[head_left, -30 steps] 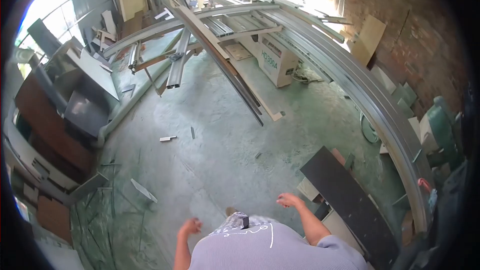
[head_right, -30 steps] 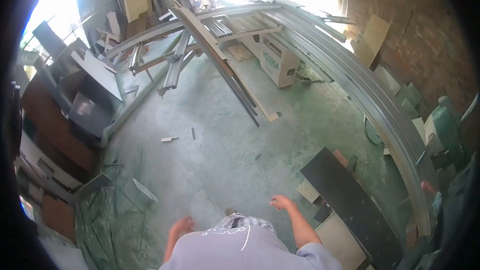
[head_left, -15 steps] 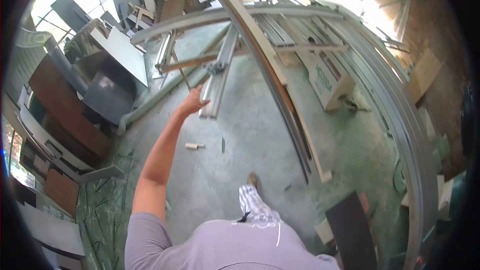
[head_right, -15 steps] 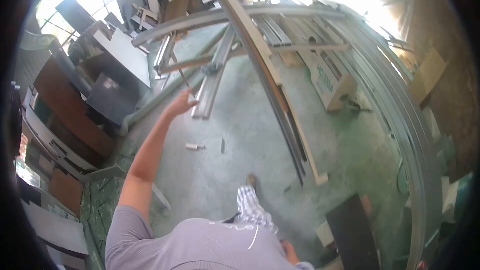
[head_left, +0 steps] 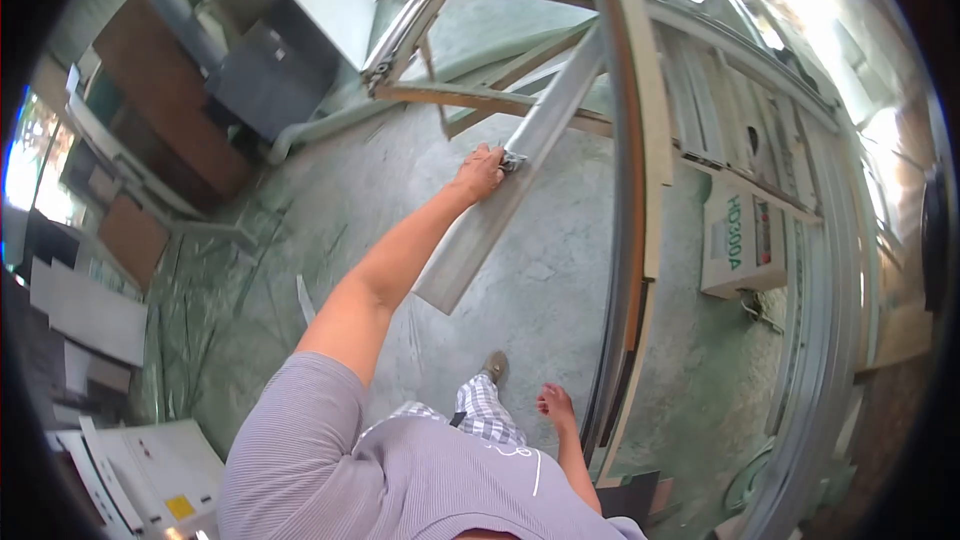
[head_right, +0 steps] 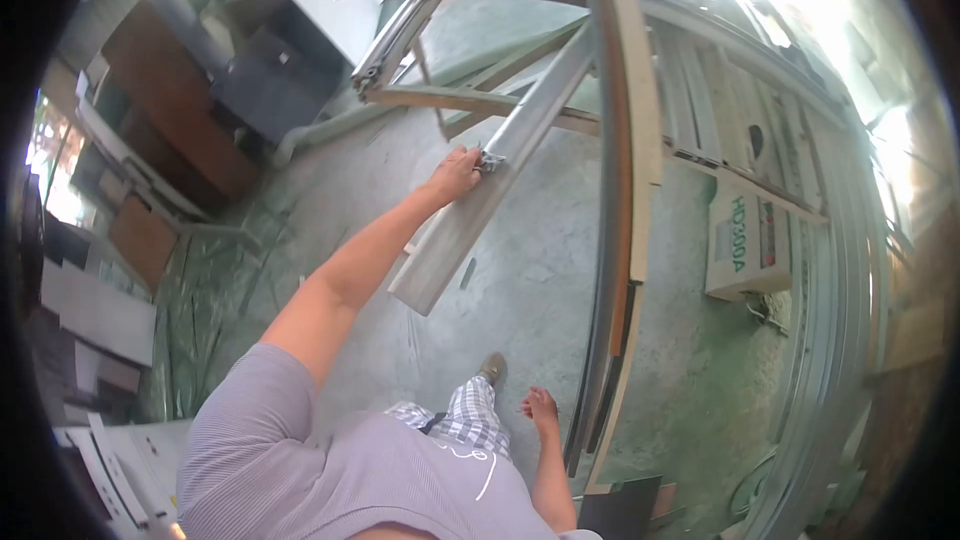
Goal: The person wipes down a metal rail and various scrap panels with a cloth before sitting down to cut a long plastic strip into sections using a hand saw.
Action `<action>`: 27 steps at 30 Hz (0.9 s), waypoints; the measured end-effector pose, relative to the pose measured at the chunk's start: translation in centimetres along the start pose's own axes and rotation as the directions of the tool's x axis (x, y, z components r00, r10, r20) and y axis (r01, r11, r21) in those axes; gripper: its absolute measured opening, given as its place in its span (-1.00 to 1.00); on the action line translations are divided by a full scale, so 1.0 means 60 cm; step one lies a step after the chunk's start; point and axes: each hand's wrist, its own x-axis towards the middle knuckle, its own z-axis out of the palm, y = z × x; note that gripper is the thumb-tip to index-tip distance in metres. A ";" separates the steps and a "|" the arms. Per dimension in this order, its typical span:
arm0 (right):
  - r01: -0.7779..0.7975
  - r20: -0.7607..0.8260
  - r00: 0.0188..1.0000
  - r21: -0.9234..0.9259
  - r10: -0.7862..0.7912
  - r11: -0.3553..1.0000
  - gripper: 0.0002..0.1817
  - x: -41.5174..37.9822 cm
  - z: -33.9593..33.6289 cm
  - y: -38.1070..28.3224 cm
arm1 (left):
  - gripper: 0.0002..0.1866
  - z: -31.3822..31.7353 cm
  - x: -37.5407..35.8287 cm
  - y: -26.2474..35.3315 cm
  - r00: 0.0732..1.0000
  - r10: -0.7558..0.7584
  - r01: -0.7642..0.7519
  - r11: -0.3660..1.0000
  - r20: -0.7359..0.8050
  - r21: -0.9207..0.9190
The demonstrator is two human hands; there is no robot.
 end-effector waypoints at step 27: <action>-0.239 0.654 0.669 -0.261 0.353 0.935 -0.45 0.004 0.907 -0.352 | -0.64 -0.238 -0.648 -0.479 0.815 -0.525 0.562 0.615 0.245 -0.553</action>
